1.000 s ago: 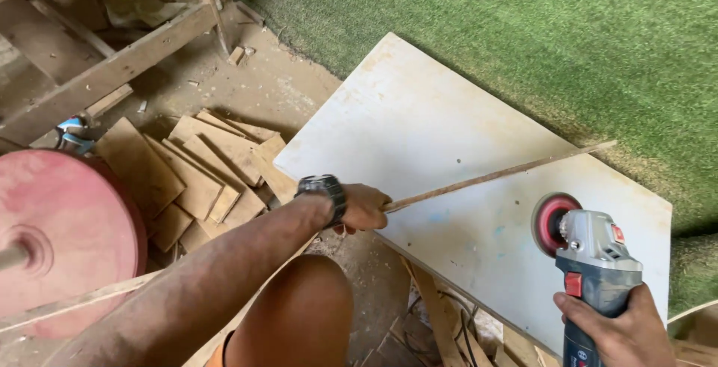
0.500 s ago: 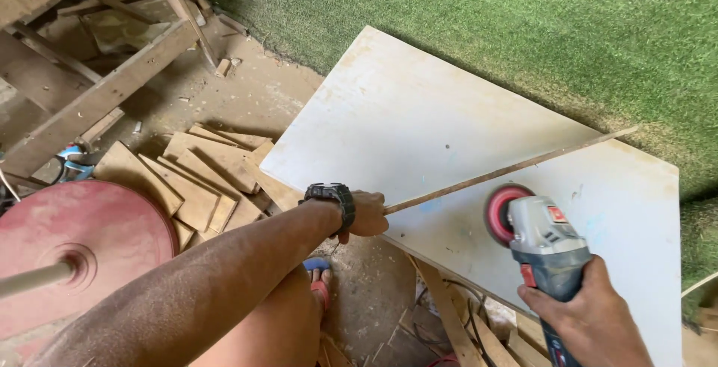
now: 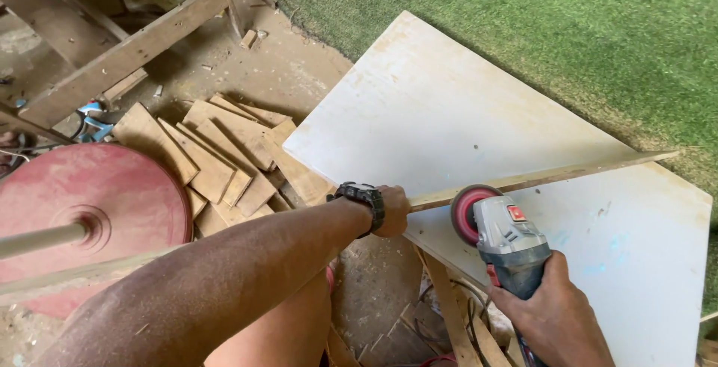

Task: The person uses an angle grinder with a sanding disc to smooth the surface of a long, thin wooden plank. They hold the plank with their left hand and move the grinder along its length, working on a white board placed on the ground.

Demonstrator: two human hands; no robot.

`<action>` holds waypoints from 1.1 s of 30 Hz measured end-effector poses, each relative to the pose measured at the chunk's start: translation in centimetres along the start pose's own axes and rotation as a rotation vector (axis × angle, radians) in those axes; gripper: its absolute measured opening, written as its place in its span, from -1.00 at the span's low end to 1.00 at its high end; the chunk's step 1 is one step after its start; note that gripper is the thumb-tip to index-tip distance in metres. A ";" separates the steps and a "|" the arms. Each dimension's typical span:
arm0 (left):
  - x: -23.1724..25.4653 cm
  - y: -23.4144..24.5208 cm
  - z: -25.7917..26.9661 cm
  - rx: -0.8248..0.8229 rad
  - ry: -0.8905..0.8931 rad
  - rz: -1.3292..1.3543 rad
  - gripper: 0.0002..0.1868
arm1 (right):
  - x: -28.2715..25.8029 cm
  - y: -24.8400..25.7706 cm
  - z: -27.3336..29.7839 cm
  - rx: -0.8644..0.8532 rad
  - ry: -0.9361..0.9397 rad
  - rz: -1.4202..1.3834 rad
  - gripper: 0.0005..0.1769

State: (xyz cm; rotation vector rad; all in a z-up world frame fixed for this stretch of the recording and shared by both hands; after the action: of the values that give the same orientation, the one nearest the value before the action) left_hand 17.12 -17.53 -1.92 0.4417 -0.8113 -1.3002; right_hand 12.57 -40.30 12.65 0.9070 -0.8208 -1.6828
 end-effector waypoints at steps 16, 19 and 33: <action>-2.8 -1.5 -0.7 0.024 0.001 -0.008 -0.66 | 1.5 3.5 -4.8 0.130 -0.069 -0.153 -0.10; -2.6 -0.6 1.0 0.036 0.018 0.008 -0.60 | 1.6 3.8 -4.8 0.153 -0.098 -0.204 -0.12; -3.4 -1.3 0.4 0.045 0.050 0.024 -0.52 | -2.5 0.4 0.3 -0.048 0.003 -0.002 -0.23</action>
State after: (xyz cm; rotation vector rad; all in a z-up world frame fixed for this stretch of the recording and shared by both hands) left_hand 15.81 -14.55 -3.53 0.4974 -0.8024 -1.2463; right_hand 13.05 -37.95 13.61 0.8778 -0.7736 -1.6957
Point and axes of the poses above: each hand's wrist, its own z-axis away from the middle knuckle, its own y-axis out of the back of the hand, x = y × z, the point moved 3 cm from there along -z, towards the middle knuckle, and after that the axes turned 6 degrees about y, right-handed, at the moved point
